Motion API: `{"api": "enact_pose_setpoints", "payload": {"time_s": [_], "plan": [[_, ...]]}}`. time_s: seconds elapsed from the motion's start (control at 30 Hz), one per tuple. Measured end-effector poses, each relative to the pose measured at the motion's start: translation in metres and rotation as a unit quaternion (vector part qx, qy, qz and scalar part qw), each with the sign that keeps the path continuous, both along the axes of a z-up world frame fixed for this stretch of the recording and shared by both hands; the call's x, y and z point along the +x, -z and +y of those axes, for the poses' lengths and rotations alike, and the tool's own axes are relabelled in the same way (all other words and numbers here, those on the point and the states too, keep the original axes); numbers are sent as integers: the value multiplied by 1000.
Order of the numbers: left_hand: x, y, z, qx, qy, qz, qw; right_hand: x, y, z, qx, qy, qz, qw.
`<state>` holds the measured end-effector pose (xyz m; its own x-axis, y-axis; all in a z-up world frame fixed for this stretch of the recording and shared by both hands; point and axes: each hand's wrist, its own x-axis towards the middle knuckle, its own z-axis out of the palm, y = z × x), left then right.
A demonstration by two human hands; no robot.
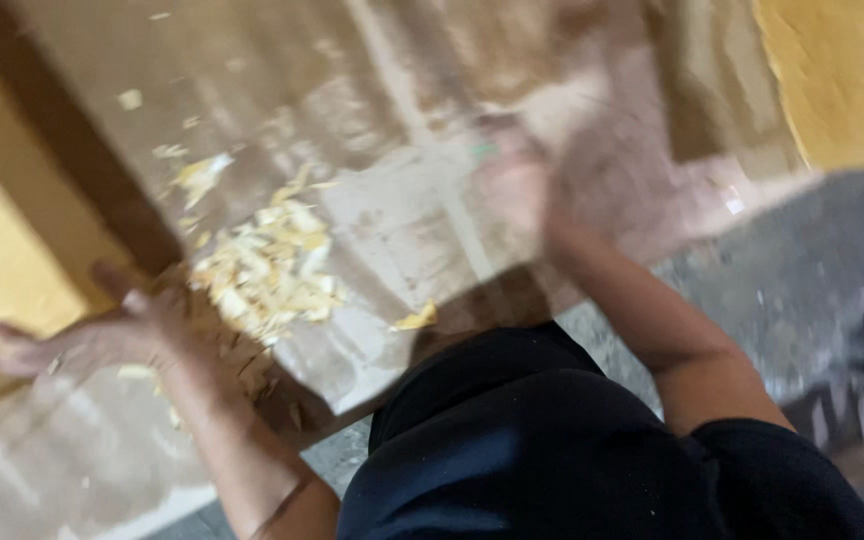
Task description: The person uses a knife to shave and trim the outer crusts off large loaves of bread on a workstation.
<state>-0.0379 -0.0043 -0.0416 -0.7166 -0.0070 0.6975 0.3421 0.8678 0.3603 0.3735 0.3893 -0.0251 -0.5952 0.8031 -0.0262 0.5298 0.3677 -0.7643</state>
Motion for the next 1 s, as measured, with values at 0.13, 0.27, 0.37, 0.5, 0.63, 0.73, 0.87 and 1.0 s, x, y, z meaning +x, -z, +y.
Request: {"api": "enact_pose_setpoints", "payload": {"time_s": [0.13, 0.27, 0.37, 0.5, 0.63, 0.73, 0.87, 1.0], "plan": [[-11, -13, -5, -159, -58, 101, 980, 161, -18, 23, 112, 194, -130, 966], [-19, -33, 12, -4, 136, 141, 981, 220, -26, 11, 47, 305, -260, 915], [-32, -54, 34, 33, 193, 73, 978, 167, -8, -31, 91, 137, -172, 971], [-17, -80, 64, 66, 215, -33, 974, 113, 14, -93, 108, -123, -109, 981], [26, -114, 101, 83, 267, -69, 958, 197, 10, -52, 242, 55, -193, 949], [59, -157, 120, 79, 293, -102, 947, 243, 22, -35, 290, 93, -222, 926], [102, -216, 156, 83, 313, -138, 936, 194, 51, -69, 200, -16, -141, 969], [135, -273, 177, 107, 342, -170, 918, 165, 24, -61, 221, -40, 64, 972]]}}
